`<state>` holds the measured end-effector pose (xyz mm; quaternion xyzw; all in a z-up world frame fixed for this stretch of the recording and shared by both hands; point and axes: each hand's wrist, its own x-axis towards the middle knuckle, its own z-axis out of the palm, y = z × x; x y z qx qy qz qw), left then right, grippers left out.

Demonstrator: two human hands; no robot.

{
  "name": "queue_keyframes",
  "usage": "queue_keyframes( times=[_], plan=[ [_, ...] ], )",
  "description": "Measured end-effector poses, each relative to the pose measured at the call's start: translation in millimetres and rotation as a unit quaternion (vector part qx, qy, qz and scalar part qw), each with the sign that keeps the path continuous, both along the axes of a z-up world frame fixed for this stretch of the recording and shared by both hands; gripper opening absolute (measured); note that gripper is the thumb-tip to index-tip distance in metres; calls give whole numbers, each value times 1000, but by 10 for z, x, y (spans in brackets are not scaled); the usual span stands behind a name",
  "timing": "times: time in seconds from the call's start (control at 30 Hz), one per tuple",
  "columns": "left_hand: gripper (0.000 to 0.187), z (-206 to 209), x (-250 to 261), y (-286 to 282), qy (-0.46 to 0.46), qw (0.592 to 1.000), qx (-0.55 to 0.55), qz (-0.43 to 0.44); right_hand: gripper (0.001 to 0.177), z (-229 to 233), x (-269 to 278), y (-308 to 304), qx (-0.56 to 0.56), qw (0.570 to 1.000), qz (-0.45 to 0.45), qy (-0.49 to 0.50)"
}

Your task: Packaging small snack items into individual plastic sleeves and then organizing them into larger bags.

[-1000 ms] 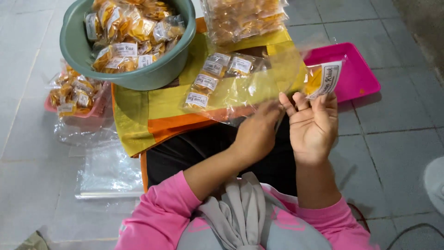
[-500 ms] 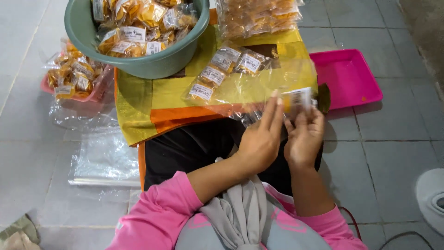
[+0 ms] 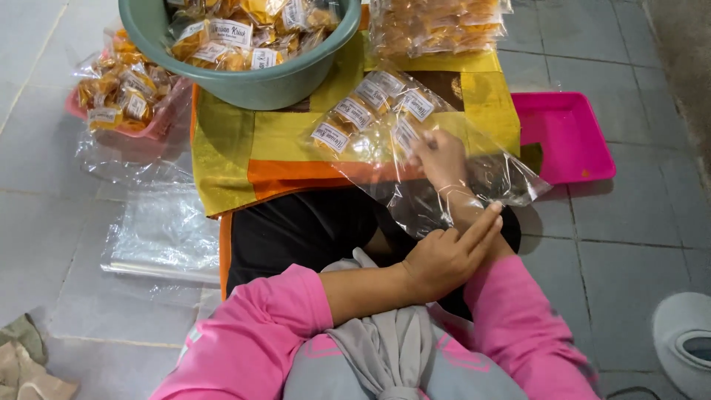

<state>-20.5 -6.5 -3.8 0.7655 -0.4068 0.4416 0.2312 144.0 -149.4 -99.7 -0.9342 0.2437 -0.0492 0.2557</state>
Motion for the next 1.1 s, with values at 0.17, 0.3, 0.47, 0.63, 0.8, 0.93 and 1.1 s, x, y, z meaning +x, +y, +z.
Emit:
queue_keyframes(
  times=[0.17,0.3,0.47,0.63,0.8,0.93,1.1],
  plan=[
    [53,72,30,104,-15,1000,-6,21,39,239,164,304,24,993,-62,-93],
    [51,72,20,150,0,1000,-15,9,32,180,-156,186,-95,968,113,-205],
    [53,32,11,102,2,1000,-23,5,41,770,-521,339,-369,865,323,-107],
    [55,28,3,103,6,1000,-19,0,38,252,-314,112,-346,860,306,-217],
    [53,-7,-7,105,14,1000,-12,-17,54,307,-330,138,-304,844,331,-293],
    [56,-12,-8,114,19,1000,4,-18,70,310,-265,202,-301,867,372,-137],
    [59,-40,29,102,35,999,12,-34,78,276,70,172,-282,891,349,-67]
  ],
)
